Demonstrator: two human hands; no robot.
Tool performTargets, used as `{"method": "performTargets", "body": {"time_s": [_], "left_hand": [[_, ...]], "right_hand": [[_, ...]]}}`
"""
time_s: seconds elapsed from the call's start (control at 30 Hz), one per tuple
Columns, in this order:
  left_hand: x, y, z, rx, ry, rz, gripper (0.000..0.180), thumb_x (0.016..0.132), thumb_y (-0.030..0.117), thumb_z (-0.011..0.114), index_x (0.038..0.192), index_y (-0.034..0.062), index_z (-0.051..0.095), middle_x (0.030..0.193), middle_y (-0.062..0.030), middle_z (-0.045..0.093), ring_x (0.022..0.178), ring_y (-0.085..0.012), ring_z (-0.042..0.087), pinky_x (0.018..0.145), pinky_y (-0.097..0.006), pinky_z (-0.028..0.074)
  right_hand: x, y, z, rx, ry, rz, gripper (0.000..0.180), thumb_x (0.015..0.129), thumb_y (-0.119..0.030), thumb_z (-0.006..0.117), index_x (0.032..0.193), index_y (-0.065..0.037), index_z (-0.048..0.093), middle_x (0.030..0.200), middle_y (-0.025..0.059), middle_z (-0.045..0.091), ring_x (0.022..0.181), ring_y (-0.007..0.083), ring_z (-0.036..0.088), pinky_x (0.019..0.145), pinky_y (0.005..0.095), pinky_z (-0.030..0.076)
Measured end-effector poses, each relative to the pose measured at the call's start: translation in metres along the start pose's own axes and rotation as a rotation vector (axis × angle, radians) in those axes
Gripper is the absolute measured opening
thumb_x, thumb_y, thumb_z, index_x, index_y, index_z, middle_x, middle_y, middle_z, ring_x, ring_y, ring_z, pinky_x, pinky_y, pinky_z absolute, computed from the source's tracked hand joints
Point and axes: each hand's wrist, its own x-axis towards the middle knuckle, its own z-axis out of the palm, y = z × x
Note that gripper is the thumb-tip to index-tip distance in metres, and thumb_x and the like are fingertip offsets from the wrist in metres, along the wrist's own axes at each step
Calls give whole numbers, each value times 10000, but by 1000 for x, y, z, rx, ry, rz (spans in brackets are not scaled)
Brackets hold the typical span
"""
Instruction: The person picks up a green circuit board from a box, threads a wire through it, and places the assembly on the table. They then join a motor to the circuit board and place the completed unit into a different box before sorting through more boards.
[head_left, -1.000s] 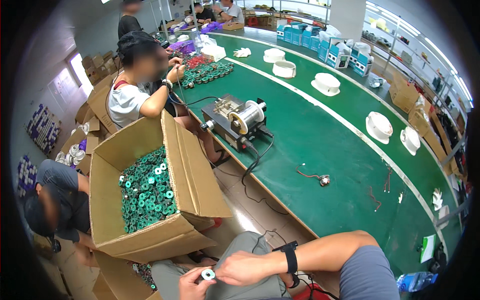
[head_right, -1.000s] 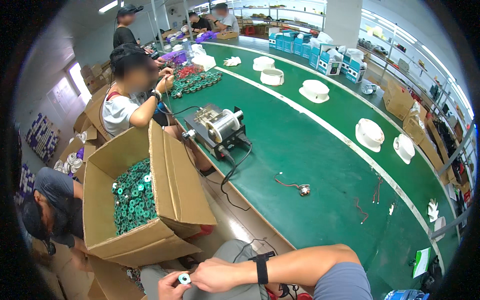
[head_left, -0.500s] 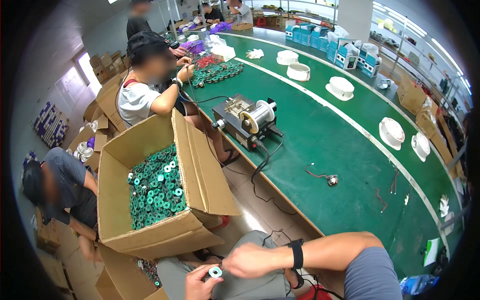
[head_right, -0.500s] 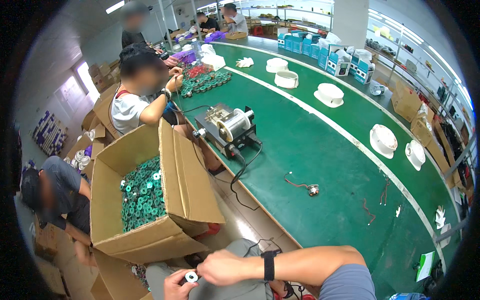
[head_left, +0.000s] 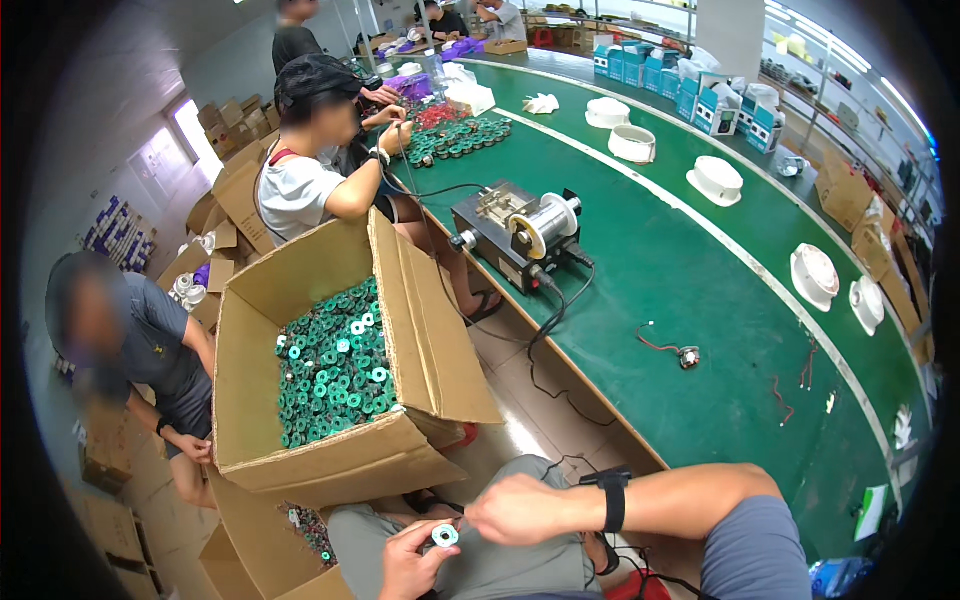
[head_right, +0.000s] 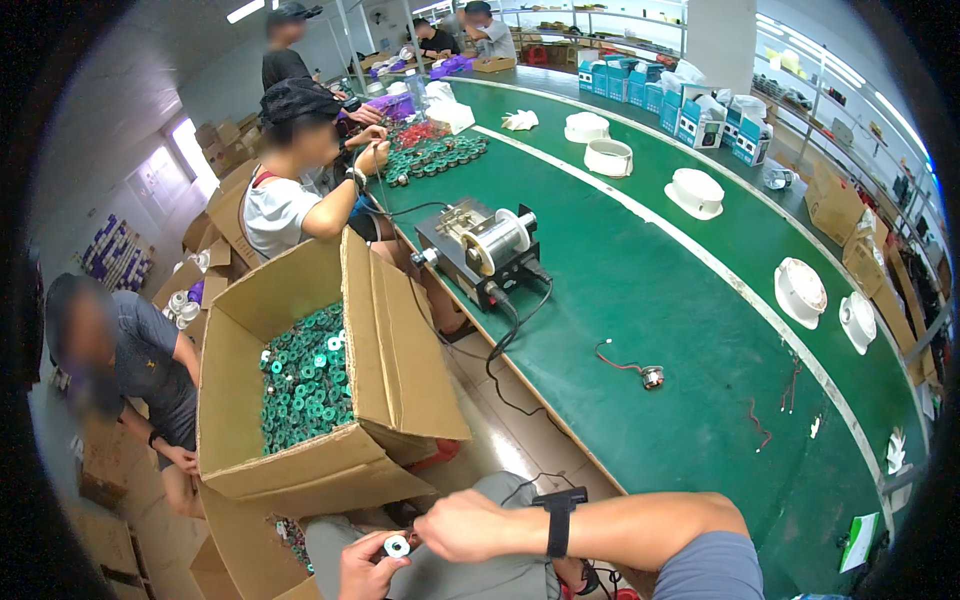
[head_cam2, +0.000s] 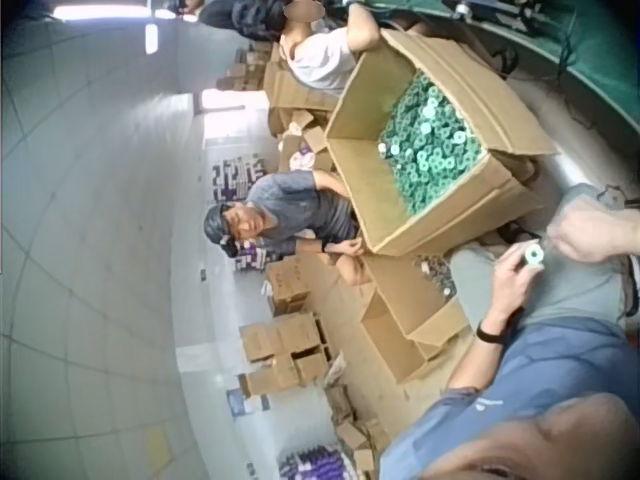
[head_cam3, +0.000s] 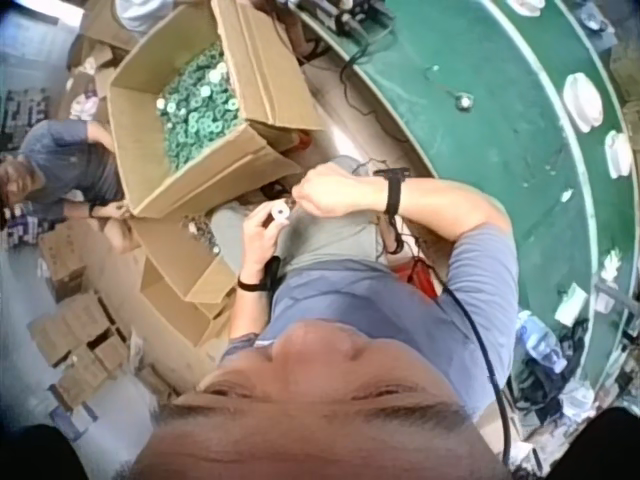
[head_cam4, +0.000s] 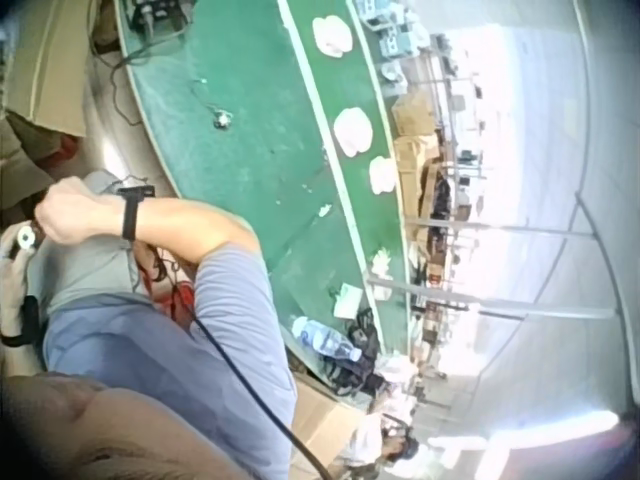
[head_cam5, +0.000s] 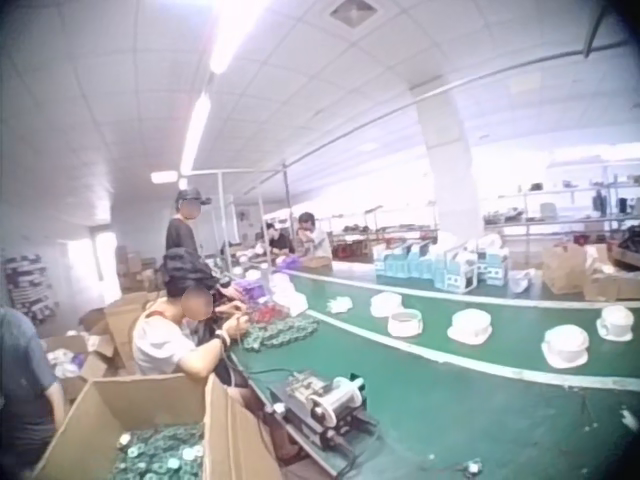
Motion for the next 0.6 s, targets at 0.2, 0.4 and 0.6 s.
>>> {"method": "performTargets", "body": {"time_s": [0.2,0.4,0.6], "left_hand": [[0,-2,-1,58,6,31,305,798,65,753,1093,-4,715,1039,-131,730,969,-243,687,887,-343,527],[0,-3,0,81,-5,68,311,802,75,756,1102,4,717,1045,-127,732,979,-246,688,891,-342,526],[0,-8,1,40,7,55,319,808,102,757,1111,8,718,1046,-124,733,980,-245,689,891,-345,527]], "right_hand": [[1,-4,-3,34,11,-35,158,898,-204,559,867,-65,627,734,196,666,701,430,657,603,534,517],[-4,-10,-2,87,-18,-68,147,906,-201,564,895,-63,612,744,189,659,713,429,649,617,537,515],[-3,-12,-7,81,-36,-68,165,906,-206,543,835,-61,576,713,168,640,693,421,637,598,534,505]]}}
